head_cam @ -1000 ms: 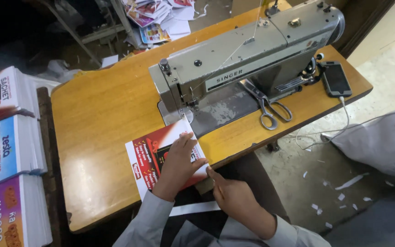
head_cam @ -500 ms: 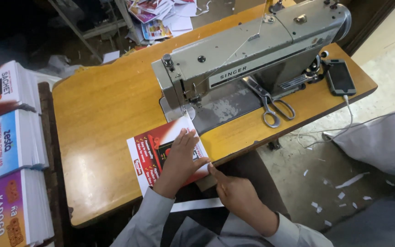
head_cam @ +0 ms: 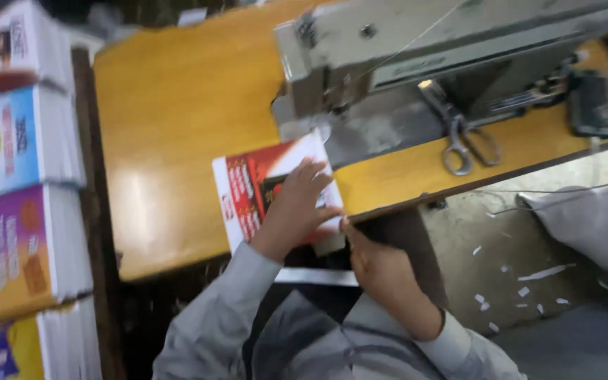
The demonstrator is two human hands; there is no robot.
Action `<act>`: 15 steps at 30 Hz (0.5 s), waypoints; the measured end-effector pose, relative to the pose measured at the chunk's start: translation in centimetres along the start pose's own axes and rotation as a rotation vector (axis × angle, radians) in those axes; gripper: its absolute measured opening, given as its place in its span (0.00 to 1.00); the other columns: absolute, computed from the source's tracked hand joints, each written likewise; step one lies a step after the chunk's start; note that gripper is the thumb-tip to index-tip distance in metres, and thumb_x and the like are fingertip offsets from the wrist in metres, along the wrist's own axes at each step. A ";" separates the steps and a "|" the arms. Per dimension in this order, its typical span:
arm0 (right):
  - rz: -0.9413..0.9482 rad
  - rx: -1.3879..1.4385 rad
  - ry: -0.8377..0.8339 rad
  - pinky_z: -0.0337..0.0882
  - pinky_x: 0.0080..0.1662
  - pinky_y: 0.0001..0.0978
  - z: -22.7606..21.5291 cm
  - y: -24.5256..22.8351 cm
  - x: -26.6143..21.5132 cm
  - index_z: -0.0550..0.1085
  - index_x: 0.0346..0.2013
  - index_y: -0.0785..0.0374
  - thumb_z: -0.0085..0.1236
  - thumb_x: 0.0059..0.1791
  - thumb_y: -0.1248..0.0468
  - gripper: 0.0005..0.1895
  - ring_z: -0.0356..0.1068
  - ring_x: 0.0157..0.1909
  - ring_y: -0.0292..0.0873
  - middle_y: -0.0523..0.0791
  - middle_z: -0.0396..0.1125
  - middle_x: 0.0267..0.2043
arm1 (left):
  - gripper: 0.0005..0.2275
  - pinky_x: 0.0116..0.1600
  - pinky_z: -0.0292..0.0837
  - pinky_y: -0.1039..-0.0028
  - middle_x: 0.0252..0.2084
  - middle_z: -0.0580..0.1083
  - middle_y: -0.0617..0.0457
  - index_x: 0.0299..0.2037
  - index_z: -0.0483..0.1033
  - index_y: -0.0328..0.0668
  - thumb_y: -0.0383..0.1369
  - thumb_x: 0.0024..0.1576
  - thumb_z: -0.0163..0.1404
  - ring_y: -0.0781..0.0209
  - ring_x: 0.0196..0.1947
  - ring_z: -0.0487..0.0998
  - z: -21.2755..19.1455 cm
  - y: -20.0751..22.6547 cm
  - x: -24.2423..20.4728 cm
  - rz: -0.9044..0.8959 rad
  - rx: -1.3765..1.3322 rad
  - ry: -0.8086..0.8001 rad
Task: The person sits at a wooden table and uses a Singer sewing machine to stitch a white strip of material along the edge of various printed paper sheets. They repeatedly pick up different sheets, align them with the strip, and feed them through the machine.
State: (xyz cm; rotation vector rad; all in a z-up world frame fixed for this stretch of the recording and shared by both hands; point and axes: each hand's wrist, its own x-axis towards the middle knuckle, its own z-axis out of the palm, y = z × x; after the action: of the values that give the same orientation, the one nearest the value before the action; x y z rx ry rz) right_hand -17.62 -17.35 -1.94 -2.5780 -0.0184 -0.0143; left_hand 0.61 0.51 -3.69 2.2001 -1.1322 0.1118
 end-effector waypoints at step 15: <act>0.046 -0.116 0.141 0.74 0.31 0.55 -0.7 -1.9 2.1 0.75 0.69 0.38 0.50 0.56 0.56 0.25 0.75 0.28 0.59 0.50 0.71 0.19 | 0.36 0.77 0.60 0.50 0.60 0.74 0.35 0.53 0.77 0.37 0.65 0.52 0.55 0.32 0.65 0.75 -0.7 -1.5 1.3 0.047 0.093 0.089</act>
State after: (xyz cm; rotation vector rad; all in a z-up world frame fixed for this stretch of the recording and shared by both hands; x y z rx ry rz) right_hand -15.51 -16.04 -0.31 -2.6863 0.0977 -0.1854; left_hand 2.68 0.68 -3.41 2.2267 -1.1504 0.2844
